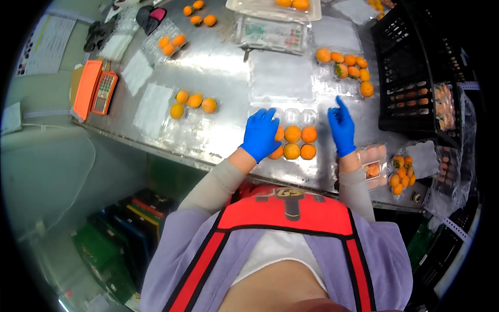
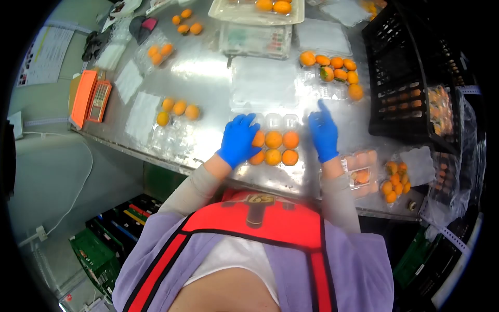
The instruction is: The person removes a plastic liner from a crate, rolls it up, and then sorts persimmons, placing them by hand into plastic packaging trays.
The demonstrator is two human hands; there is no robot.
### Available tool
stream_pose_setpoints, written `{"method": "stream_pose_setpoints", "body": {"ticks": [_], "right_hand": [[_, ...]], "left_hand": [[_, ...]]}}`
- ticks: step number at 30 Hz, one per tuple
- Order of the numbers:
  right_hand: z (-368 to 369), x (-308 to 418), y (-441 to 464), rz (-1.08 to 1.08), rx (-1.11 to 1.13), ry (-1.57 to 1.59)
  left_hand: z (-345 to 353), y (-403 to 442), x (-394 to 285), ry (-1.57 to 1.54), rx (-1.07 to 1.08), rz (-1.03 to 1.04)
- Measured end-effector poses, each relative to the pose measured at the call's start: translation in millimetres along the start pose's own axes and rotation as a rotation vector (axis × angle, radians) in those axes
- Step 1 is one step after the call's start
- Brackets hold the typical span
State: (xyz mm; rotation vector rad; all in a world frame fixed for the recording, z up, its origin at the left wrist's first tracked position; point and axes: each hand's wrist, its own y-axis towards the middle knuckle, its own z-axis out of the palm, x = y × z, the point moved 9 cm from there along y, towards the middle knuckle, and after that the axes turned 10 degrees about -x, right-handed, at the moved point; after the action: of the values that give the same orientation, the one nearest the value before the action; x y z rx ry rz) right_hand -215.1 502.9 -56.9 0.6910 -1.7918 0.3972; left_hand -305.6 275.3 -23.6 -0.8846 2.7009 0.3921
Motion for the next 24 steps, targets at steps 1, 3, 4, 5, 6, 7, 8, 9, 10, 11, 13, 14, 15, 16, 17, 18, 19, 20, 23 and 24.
{"method": "stream_pose_setpoints", "body": {"ticks": [1, 3, 4, 5, 6, 7, 8, 9, 10, 11, 13, 14, 15, 16, 17, 18, 19, 20, 23, 24], "right_hand": [[5.8, -1.5, -7.6, 0.023, 0.043, -0.05], [13.3, 9.1, -27.5, 0.147, 0.088, 0.073], [15.8, 1.3, -33.2, 0.088, 0.099, 0.017], [17.3, -6.0, -38.7, 0.065, 0.116, 0.008], [18.5, -6.5, -43.4, 0.062, 0.122, 0.005], [20.1, -6.0, -47.5, 0.059, 0.132, 0.005], [20.9, -5.2, -49.6, 0.049, 0.144, -0.006], [20.4, -2.2, -49.0, 0.046, 0.14, -0.005], [20.3, 2.0, -49.0, 0.047, 0.148, 0.008], [20.5, 6.3, -49.4, 0.048, 0.157, 0.021], [20.3, 15.4, -46.2, 0.06, 0.152, 0.056], [20.6, 19.0, -44.3, 0.07, 0.148, 0.09], [21.6, 20.8, -43.7, 0.072, 0.15, 0.09], [23.1, 23.9, -43.3, 0.059, 0.155, 0.11], [25.1, 27.6, -43.5, 0.048, 0.162, 0.13], [27.8, 32.0, -43.5, 0.053, 0.171, 0.13], [35.6, 34.9, -45.6, 0.141, 0.23, 0.236], [43.0, 38.7, -50.1, 0.237, 0.291, 0.342], [61.1, 66.2, -56.9, 0.394, 0.47, 0.415], [64.7, 75.7, -58.5, 0.393, 0.522, 0.409]], "left_hand": [[4.3, 3.6, 0.7, 0.018, 0.051, 0.005], [7.7, 5.7, 2.6, 0.019, 0.046, 0.017], [9.4, 5.9, 3.4, 0.009, 0.061, 0.01], [11.0, 5.9, 4.7, 0.0, 0.077, 0.0], [12.0, 6.5, 4.9, -0.004, 0.07, 0.014], [12.0, 6.7, 3.9, -0.017, 0.058, 0.047], [11.6, 7.3, 3.9, -0.029, 0.048, 0.076], [9.6, 8.2, 4.9, -0.028, 0.045, 0.08], [6.6, 8.6, 5.9, -0.056, 0.032, 0.076], [3.6, 8.5, 7.1, -0.084, 0.021, 0.071], [-10.8, 12.5, 12.2, -0.132, -0.034, 0.045], [-20.7, 16.1, 14.9, -0.181, -0.092, 0.018], [-23.7, 18.9, 14.9, -0.181, -0.09, 0.016], [-33.6, 22.0, 16.3, -0.288, -0.165, -0.002], [-44.0, 23.6, 18.1, -0.396, -0.239, -0.023], [-48.4, 25.2, 16.2, -0.518, -0.221, -0.041], [-55.3, 28.4, 12.4, -0.516, -0.217, -0.055], [-51.5, 30.7, 12.1, -1.007, -0.117, -0.225], [-58.5, 33.8, -4.7, -1.593, 0.022, -0.357], [-59.6, 34.2, -7.5, -1.799, -0.005, -0.36]]}}
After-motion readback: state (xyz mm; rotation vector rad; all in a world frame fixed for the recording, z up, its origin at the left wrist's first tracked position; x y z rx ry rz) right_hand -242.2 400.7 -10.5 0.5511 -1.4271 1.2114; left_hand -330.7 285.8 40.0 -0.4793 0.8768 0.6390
